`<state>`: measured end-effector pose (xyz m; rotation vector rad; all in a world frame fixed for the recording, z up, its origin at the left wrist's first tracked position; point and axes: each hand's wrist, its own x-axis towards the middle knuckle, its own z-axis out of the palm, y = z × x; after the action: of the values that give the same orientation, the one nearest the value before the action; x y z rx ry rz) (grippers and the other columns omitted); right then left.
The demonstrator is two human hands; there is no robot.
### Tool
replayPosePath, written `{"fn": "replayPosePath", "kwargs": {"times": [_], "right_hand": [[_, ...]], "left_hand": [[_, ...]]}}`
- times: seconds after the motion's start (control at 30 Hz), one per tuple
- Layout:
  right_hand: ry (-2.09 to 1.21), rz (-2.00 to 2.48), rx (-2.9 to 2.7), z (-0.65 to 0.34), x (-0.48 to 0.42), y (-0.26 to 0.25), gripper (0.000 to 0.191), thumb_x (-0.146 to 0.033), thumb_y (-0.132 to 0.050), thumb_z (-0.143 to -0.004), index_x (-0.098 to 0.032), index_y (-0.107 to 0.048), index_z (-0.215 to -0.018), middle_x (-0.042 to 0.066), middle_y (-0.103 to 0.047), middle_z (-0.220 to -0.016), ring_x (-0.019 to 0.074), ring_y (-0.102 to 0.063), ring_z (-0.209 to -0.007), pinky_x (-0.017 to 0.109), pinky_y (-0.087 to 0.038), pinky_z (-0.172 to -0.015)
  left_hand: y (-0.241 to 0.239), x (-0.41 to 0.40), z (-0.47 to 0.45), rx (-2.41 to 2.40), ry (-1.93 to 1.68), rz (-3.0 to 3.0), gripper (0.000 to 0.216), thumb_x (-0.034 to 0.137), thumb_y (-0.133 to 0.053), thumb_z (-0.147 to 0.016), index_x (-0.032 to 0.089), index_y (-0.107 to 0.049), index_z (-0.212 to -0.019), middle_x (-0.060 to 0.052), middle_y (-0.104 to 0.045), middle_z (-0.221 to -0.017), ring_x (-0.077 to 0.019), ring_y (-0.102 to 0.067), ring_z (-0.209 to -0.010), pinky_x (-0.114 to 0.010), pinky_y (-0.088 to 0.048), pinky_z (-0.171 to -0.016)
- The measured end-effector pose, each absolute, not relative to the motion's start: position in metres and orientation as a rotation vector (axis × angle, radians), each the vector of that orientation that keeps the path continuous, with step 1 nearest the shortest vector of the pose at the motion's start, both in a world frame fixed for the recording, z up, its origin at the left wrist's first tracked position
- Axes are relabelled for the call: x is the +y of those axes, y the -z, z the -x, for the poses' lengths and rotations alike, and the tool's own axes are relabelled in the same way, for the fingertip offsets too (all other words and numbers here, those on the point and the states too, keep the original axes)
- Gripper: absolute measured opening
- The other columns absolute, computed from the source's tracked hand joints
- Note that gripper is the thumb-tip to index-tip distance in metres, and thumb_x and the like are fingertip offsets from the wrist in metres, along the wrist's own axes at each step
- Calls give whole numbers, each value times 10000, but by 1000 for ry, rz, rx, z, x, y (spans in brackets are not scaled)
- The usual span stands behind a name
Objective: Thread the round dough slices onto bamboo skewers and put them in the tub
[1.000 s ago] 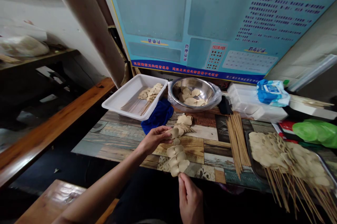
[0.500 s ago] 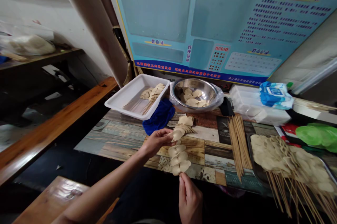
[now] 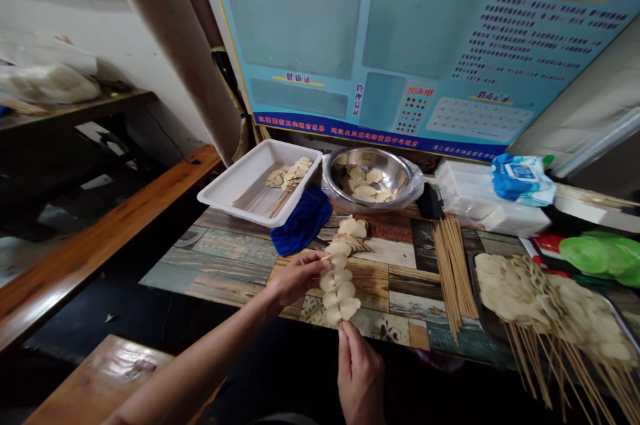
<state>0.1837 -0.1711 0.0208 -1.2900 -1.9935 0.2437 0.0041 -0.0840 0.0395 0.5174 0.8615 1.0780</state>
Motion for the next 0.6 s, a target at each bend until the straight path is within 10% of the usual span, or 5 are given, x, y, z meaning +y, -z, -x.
{"fn": "replayPosePath", "kwargs": {"times": [0.6], "right_hand": [[-930, 1358, -1632, -183, -180, -19, 381, -435, -407, -929, -153, -657, -873, -48, -485, -466, 88, -507, -405, 150, -450, -442]], "left_hand": [[-47, -108, -10, 772, -1159, -450, 408, 361, -753, -663, 187, -628, -1010, -77, -640, -973, -169, -614, -805, -292, -490, -694]]}}
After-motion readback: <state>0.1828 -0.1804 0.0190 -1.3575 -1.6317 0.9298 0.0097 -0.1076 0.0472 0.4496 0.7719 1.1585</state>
